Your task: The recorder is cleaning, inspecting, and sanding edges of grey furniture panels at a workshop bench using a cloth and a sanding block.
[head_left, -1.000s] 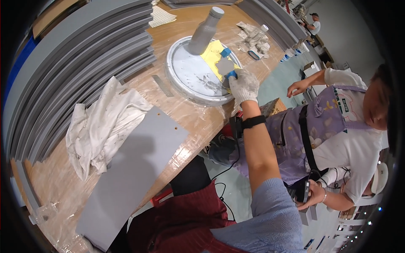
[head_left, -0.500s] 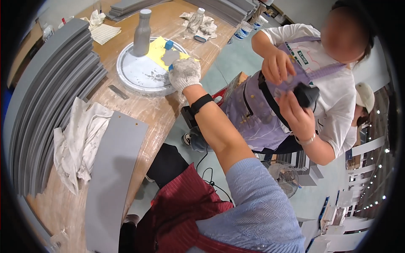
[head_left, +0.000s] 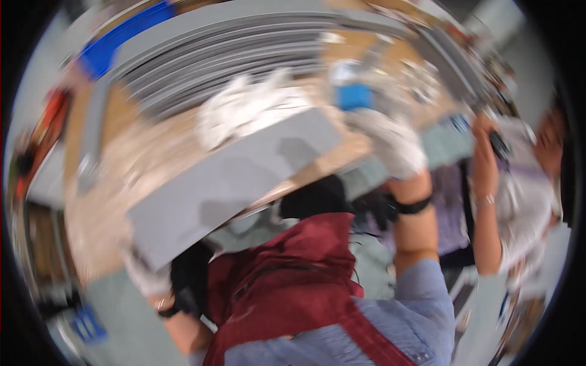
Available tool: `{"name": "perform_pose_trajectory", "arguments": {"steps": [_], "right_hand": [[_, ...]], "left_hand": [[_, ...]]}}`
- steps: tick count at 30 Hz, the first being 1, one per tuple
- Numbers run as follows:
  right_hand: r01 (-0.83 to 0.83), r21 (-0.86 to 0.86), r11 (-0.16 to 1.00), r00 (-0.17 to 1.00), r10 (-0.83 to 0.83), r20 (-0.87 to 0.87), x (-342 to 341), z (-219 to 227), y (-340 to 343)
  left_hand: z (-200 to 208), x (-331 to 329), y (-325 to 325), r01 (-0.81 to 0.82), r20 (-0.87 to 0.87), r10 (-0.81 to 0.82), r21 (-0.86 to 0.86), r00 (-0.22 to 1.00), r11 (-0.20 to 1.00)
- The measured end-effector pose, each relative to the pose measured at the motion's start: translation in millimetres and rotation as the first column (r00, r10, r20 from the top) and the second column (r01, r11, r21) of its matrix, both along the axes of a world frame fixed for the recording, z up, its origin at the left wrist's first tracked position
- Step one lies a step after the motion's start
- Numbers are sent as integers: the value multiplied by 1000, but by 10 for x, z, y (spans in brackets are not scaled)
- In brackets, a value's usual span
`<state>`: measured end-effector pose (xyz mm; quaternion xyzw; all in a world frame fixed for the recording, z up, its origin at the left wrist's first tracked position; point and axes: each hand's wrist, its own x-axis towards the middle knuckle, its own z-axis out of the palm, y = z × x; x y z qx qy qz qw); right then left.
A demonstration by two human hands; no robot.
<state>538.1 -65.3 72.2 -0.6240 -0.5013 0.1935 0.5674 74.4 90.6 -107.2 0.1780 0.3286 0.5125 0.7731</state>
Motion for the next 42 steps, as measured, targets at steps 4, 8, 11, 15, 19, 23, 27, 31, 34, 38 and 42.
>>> {"name": "perform_pose_trajectory", "arguments": {"steps": [4,8,11,15,19,23,27,31,34,38,42], "right_hand": [[-179,139,974,950,208,-233,-828,-5,101],[-478,62,876,874,467,134,-1652,0,337],[-594,-81,800,695,561,450,-2050,-68,479],[-638,-217,739,583,647,491,-2421,-134,540],[-675,-287,680,467,695,547,-2595,-135,570],[-664,-267,698,441,654,614,-2714,-127,800],[-563,-217,798,553,559,618,-2677,-247,1193],[-523,-301,797,571,590,571,-2684,-270,1307],[-631,-298,717,325,592,738,-2712,-202,1077],[-706,-458,540,179,761,623,-2754,-166,641],[-689,-365,626,316,713,625,-2639,-51,747]], "left_hand": [[74,266,-142,294,-505,-99,323,857,900],[558,358,-452,149,197,-165,97,966,984],[635,366,-555,145,243,-190,189,951,971],[694,301,-621,186,310,-277,292,910,938],[613,278,-652,209,381,-302,265,874,941],[595,262,-658,228,317,-308,266,897,937],[594,325,-674,220,411,-285,199,866,955],[518,316,-636,276,412,-330,187,849,943],[418,270,-581,274,360,-333,205,872,940],[433,203,-508,289,308,-336,188,890,939],[375,259,-453,276,375,-336,206,864,939]]}}
